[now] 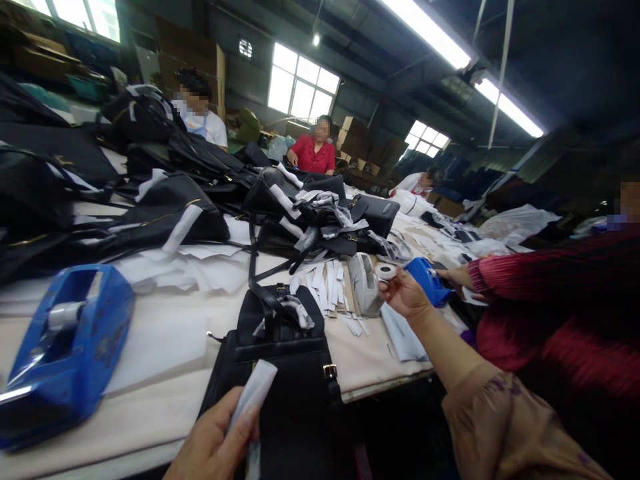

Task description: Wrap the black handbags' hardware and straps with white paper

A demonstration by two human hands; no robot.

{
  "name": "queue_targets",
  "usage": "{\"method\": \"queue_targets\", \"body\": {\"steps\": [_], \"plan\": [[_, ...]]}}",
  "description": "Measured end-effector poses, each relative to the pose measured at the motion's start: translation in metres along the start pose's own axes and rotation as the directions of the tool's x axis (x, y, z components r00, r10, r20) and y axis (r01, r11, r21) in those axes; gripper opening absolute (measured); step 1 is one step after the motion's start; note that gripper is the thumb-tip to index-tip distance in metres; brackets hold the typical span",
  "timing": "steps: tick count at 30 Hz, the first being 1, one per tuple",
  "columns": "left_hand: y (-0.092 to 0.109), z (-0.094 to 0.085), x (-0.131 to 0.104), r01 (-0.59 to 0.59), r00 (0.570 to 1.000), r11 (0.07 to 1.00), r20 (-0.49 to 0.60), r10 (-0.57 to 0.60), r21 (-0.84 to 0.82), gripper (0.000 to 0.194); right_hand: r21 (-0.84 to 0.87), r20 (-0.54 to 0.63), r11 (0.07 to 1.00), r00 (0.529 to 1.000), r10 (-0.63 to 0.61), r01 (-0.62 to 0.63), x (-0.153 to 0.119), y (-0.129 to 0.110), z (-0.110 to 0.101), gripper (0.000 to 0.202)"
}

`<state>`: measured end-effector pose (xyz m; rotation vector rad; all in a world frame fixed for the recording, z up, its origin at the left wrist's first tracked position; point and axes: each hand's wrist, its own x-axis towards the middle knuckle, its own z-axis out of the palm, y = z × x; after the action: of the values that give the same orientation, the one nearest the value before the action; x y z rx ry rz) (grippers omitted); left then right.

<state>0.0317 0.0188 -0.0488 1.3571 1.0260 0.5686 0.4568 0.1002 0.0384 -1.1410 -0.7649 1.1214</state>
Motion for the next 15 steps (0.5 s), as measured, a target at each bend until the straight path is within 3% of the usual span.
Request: {"method": "queue_targets", "body": {"steps": [4, 8, 15], "plan": [[0.006, -0.002, -0.010, -0.047, 0.996, 0.990, 0.070, 0.056, -0.135, 0.042, 0.062, 0.140, 0.987, 0.980, 0.139, -0.148, -0.049, 0.030, 0.049, 0.040], [0.022, -0.002, -0.020, -0.128, 0.989, 0.961, 0.043, 0.142, -0.246, 0.035, 0.079, 0.299, 0.953, 0.919, 0.258, -0.293, -0.098, 0.055, 0.095, 0.037], [0.033, -0.001, -0.026, -0.266, 0.962, 0.896, -0.035, 0.272, -0.356, 0.044, -0.045, 0.424, 0.926, 0.832, 0.357, -0.374, -0.150, 0.074, 0.149, 0.035]]}}
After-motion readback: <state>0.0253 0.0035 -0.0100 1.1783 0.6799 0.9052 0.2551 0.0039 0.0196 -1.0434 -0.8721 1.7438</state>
